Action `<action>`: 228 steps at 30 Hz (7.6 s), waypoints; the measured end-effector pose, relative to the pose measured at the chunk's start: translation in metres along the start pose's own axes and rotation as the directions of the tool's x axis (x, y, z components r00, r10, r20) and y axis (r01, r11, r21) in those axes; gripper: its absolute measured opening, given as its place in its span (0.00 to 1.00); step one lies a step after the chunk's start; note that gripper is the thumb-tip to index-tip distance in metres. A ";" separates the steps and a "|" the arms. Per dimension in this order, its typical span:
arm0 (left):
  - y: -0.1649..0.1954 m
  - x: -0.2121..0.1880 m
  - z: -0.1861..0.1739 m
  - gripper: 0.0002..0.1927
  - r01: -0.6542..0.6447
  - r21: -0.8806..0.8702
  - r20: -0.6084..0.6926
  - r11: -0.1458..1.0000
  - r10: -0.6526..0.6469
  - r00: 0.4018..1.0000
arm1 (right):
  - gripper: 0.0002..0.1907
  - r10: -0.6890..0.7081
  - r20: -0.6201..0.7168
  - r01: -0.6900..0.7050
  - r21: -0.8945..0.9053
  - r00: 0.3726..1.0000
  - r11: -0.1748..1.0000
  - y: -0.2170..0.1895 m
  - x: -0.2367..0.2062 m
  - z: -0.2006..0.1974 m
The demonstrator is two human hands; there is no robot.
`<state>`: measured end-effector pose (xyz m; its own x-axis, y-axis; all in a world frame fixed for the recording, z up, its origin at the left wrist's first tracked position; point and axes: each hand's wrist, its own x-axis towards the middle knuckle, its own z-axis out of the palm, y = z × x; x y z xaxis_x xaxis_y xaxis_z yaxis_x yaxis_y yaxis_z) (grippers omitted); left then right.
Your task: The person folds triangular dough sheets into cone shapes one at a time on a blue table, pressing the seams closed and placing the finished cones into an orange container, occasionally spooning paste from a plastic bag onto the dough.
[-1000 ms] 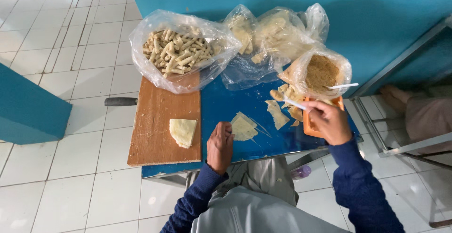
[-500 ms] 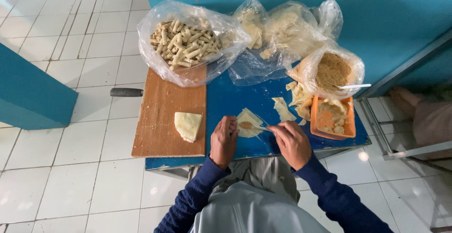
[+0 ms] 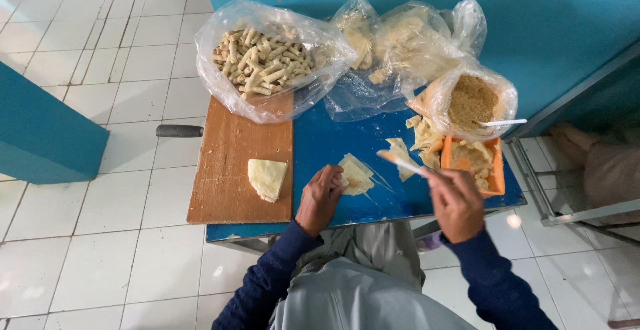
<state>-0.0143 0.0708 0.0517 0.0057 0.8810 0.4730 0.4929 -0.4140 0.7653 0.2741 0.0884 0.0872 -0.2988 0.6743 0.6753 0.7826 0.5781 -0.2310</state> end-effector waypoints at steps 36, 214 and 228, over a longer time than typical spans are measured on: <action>-0.003 0.002 -0.003 0.07 -0.199 0.109 0.137 0.974 0.183 0.973 | 0.10 -0.055 0.111 0.035 0.174 0.992 0.984 -0.069 0.007 0.087; 0.011 -0.003 0.020 0.14 0.140 -0.051 -0.106 0.989 -0.144 0.984 | 0.23 -0.343 0.159 0.332 0.092 0.926 0.939 -0.021 -0.017 0.030; 0.004 -0.001 0.018 0.13 0.061 -0.054 -0.003 0.997 -0.061 0.998 | 0.17 0.046 -0.077 -0.049 -0.028 0.996 0.998 0.011 0.006 -0.018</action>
<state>0.0033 0.0720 0.0463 -0.0272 0.9041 0.4265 0.4449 -0.3711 0.8151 0.2909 0.0905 0.1014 -0.2193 0.6632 0.7156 0.8110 0.5317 -0.2442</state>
